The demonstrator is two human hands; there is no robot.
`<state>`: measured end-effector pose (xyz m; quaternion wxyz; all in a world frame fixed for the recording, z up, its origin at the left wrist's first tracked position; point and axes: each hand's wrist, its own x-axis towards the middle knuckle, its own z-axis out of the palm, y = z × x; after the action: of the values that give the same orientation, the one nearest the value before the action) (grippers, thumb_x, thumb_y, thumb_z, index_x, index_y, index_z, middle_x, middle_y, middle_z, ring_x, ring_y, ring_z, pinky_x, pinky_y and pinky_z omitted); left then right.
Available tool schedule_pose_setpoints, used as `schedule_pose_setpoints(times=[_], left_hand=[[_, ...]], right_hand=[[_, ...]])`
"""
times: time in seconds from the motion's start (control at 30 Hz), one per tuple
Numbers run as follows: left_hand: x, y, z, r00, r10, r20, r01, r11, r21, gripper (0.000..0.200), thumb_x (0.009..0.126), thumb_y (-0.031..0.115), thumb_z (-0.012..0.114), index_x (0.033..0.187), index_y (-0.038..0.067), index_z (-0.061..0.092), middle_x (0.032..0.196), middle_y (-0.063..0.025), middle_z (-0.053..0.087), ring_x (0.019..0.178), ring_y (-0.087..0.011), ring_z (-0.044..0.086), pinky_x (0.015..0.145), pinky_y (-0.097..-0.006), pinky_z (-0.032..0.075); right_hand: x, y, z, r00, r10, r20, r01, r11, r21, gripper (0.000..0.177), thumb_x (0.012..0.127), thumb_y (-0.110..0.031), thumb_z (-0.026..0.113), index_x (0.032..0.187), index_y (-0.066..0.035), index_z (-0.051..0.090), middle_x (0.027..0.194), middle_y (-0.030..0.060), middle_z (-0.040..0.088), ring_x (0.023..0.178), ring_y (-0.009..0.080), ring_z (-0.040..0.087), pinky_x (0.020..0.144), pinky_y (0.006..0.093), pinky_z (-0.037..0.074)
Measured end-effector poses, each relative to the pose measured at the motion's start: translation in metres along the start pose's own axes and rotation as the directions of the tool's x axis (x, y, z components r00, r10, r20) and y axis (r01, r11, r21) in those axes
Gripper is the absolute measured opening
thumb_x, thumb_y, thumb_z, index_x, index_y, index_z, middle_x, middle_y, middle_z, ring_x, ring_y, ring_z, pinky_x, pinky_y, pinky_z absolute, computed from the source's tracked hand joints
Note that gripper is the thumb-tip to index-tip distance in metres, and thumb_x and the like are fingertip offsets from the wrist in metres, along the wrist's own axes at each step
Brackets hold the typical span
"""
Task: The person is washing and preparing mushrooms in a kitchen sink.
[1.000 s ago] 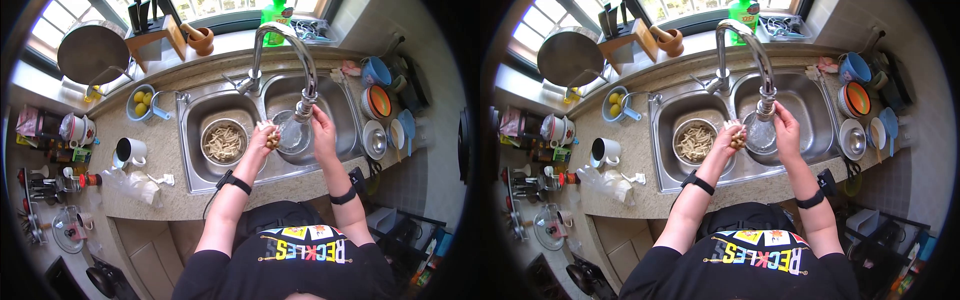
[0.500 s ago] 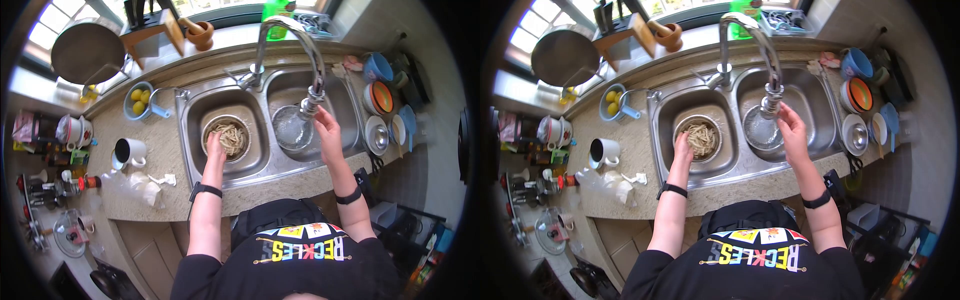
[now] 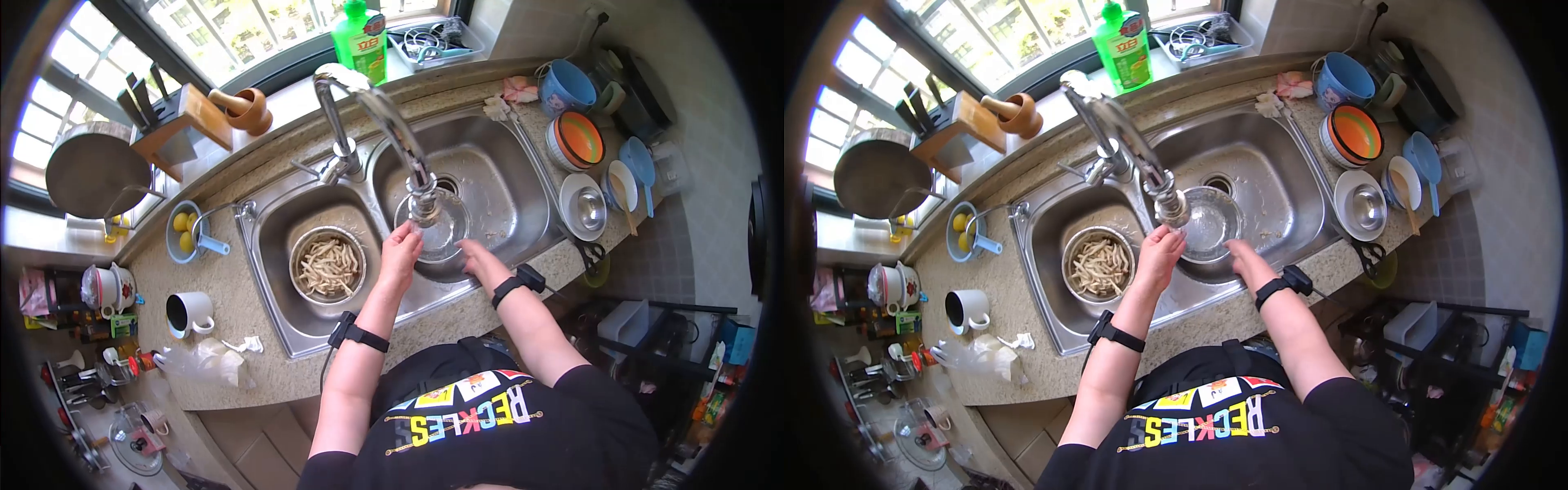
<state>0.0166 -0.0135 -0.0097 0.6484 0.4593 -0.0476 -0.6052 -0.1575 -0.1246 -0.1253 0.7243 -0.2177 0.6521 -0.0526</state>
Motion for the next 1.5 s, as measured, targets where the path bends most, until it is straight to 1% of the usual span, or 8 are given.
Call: schedule_pose_setpoints(times=[0.13, 0.37, 0.67, 0.77, 0.83, 1.13, 1.4, 1.5], left_hand=[[0.02, -0.013, 0.003, 0.999, -0.012, -0.05, 0.015, 0.998, 0.054, 0.012, 0.083, -0.001, 0.05, 0.095, 0.0, 0.053, 0.093, -0.0058, 0.055, 0.089, -0.0163, 0.056, 0.087, -0.0302, 0.045], [0.011, 0.009, 0.024, 0.98, 0.019, -0.197, -0.013, 0.999, 0.036, 0.023, 0.086, 0.005, 0.052, 0.108, 0.001, 0.051, 0.106, -0.0096, 0.056, 0.101, -0.0204, 0.055, 0.088, -0.0343, 0.045], [0.023, 0.016, 0.022, 0.985, 0.074, -0.156, -0.074, 0.997, 0.003, 0.03, 0.088, 0.015, 0.053, 0.116, 0.007, 0.045, 0.119, -0.0099, 0.05, 0.106, -0.0239, 0.052, 0.086, -0.0371, 0.045], [0.022, 0.016, 0.017, 0.993, 0.076, -0.09, -0.075, 0.997, 0.009, 0.03, 0.086, 0.019, 0.056, 0.114, 0.009, 0.047, 0.114, -0.0061, 0.053, 0.105, -0.0208, 0.052, 0.086, -0.0367, 0.043], [0.014, 0.023, 0.025, 0.992, 0.058, -0.108, -0.054, 0.997, 0.048, 0.028, 0.084, 0.02, 0.059, 0.11, 0.011, 0.051, 0.109, -0.0021, 0.055, 0.102, -0.0174, 0.053, 0.086, -0.0377, 0.04], [0.018, 0.029, -0.001, 0.99, -0.059, -0.124, 0.063, 0.998, 0.029, 0.035, 0.086, 0.017, 0.056, 0.121, 0.014, 0.051, 0.106, -0.0008, 0.059, 0.1, -0.0132, 0.051, 0.087, -0.0405, 0.039], [0.008, 0.057, -0.021, 0.983, 0.024, -0.183, -0.005, 0.994, 0.107, 0.044, 0.087, 0.014, 0.05, 0.13, 0.01, 0.04, 0.12, -0.0076, 0.051, 0.11, -0.0273, 0.048, 0.09, -0.0444, 0.04], [0.005, 0.062, -0.025, 0.982, 0.028, -0.186, -0.011, 0.995, 0.095, 0.046, 0.087, 0.013, 0.048, 0.132, 0.01, 0.039, 0.122, -0.0107, 0.048, 0.112, -0.029, 0.047, 0.093, -0.0433, 0.039]], right_hand=[[0.034, 0.009, 0.005, 0.981, 0.064, -0.185, -0.089, 0.987, -0.134, 0.042, 0.08, -0.02, 0.058, 0.119, -0.008, 0.046, 0.113, 0.0168, 0.053, 0.101, 0.0303, 0.054, 0.078, 0.0535, 0.044], [0.113, 0.034, -0.004, 0.997, 0.046, 0.065, -0.054, 0.989, 0.137, 0.023, 0.082, -0.01, 0.055, 0.105, -0.008, 0.051, 0.084, 0.0085, 0.058, 0.066, 0.022, 0.059, 0.047, 0.0346, 0.05], [-0.017, -0.051, -0.03, 0.915, -0.352, -0.194, 0.222, 0.845, -0.486, 0.025, 0.076, -0.002, 0.05, 0.099, 0.007, 0.055, 0.093, 0.0229, 0.06, 0.072, 0.0335, 0.063, 0.051, 0.0424, 0.054], [-0.032, -0.071, -0.055, 0.906, -0.417, -0.066, 0.161, 0.485, -0.86, 0.023, 0.077, -0.006, 0.051, 0.096, 0.006, 0.057, 0.092, 0.0236, 0.062, 0.079, 0.0362, 0.063, 0.059, 0.0432, 0.053], [-0.042, -0.075, -0.064, 0.642, -0.761, 0.094, 0.127, -0.015, -0.992, 0.035, 0.076, -0.01, 0.053, 0.106, 0.008, 0.051, 0.084, 0.0211, 0.062, 0.074, 0.0308, 0.064, 0.061, 0.0378, 0.052], [-0.123, -0.104, -0.064, 0.22, -0.957, 0.191, -0.139, -0.225, -0.964, 0.056, 0.081, -0.005, 0.049, 0.134, -0.005, 0.031, 0.08, 0.0101, 0.056, 0.069, 0.0232, 0.063, 0.058, 0.0327, 0.052], [-0.136, -0.089, -0.037, 0.297, -0.942, 0.158, -0.093, -0.193, -0.977, 0.061, 0.08, -0.006, 0.05, 0.137, -0.01, 0.028, 0.085, 0.0106, 0.056, 0.069, 0.0242, 0.062, 0.057, 0.034, 0.051], [-0.102, -0.075, -0.03, 0.569, -0.821, -0.05, 0.176, 0.181, -0.968, 0.042, 0.078, -0.008, 0.05, 0.119, -0.003, 0.045, 0.09, 0.0163, 0.061, 0.072, 0.0263, 0.063, 0.056, 0.0343, 0.052]])
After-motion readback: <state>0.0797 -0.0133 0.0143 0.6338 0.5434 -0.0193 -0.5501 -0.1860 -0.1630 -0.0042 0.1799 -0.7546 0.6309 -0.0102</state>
